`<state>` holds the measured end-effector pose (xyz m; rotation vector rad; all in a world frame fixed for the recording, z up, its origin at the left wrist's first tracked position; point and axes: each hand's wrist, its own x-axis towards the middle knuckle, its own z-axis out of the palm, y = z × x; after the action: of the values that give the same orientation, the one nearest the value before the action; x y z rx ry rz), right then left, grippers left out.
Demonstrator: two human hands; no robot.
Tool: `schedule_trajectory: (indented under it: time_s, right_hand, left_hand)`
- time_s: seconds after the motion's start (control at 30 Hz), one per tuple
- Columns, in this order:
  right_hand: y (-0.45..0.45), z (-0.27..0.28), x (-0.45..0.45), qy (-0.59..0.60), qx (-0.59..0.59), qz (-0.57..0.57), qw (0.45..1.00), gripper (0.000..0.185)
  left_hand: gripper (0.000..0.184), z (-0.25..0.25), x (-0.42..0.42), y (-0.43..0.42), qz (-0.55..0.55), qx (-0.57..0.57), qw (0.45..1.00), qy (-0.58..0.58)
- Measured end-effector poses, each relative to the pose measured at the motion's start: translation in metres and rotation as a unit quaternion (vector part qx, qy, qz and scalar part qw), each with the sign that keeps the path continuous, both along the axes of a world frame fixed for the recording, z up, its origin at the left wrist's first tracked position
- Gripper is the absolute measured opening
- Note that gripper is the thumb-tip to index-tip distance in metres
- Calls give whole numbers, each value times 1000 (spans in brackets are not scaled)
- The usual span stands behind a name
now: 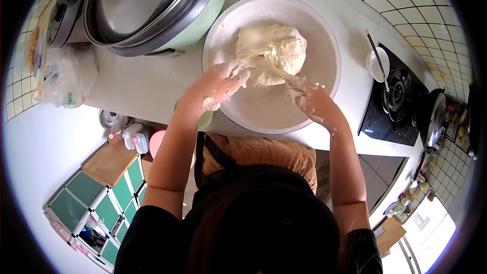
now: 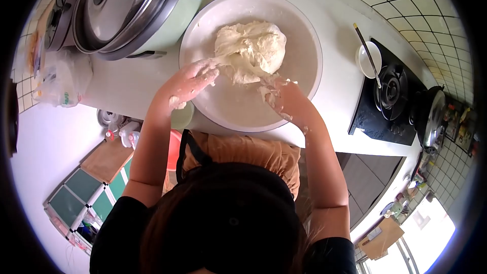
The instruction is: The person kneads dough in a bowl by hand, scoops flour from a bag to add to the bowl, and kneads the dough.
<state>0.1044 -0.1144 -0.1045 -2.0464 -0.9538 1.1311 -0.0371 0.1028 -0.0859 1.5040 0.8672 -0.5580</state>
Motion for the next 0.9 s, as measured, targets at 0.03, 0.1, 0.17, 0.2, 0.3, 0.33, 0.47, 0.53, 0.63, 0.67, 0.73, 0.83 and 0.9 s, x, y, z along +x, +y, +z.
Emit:
schedule_trajectory:
  time_s: [0.03, 0.1, 0.17, 0.2, 0.3, 0.33, 0.47, 0.53, 0.63, 0.67, 0.73, 0.83, 0.9]
  right_hand:
    - [-1, 9, -1, -19, -37, 8, 999, 39]
    - [-2, 28, 0, -59, -107, 24, 992, 33]
    - [-2, 46, 0, -115, -103, 20, 988, 28]
    - [-3, 52, 0, -143, -98, 18, 985, 26]
    - [-11, 73, 9, -258, -21, 12, 966, 21]
    - [-11, 84, 11, -280, 3, -1, 960, 21]
    - [-17, 109, 14, -256, 66, -179, 948, 36]
    - [-28, 97, 14, -248, 141, -202, 937, 42]
    - [-20, 81, -9, -92, 237, -275, 927, 27]
    - [-14, 76, -19, -25, 257, -300, 918, 19]
    - [0, 61, -31, -4, 253, -314, 915, 14]
    - [29, 52, -58, 140, 208, -322, 913, 17]
    - [54, 43, -80, 167, 225, -264, 923, 27]
  left_hand:
    - [50, 1, -7, -2, 21, 4, 1000, -18]
    - [43, 1, -23, -6, 68, 77, 988, -115]
    - [39, 28, -30, -5, 83, 126, 978, -141]
    - [37, 42, -32, -3, 90, 152, 972, -155]
    - [28, 47, -44, -1, 102, 146, 962, -204]
    - [27, 44, -48, -1, 106, 135, 961, -215]
    - [17, 14, -70, -14, 167, 94, 948, -256]
    - [15, 16, -78, -23, 203, 16, 950, -236]
    - [24, 8, -96, -33, 319, -79, 917, -224]
    - [23, 6, -104, -34, 355, -117, 902, -218]
    - [27, 16, -116, -37, 435, -147, 860, -223]
    - [31, 19, -150, -25, 509, -185, 810, -223]
    - [33, 14, -178, -10, 511, -321, 730, -320]
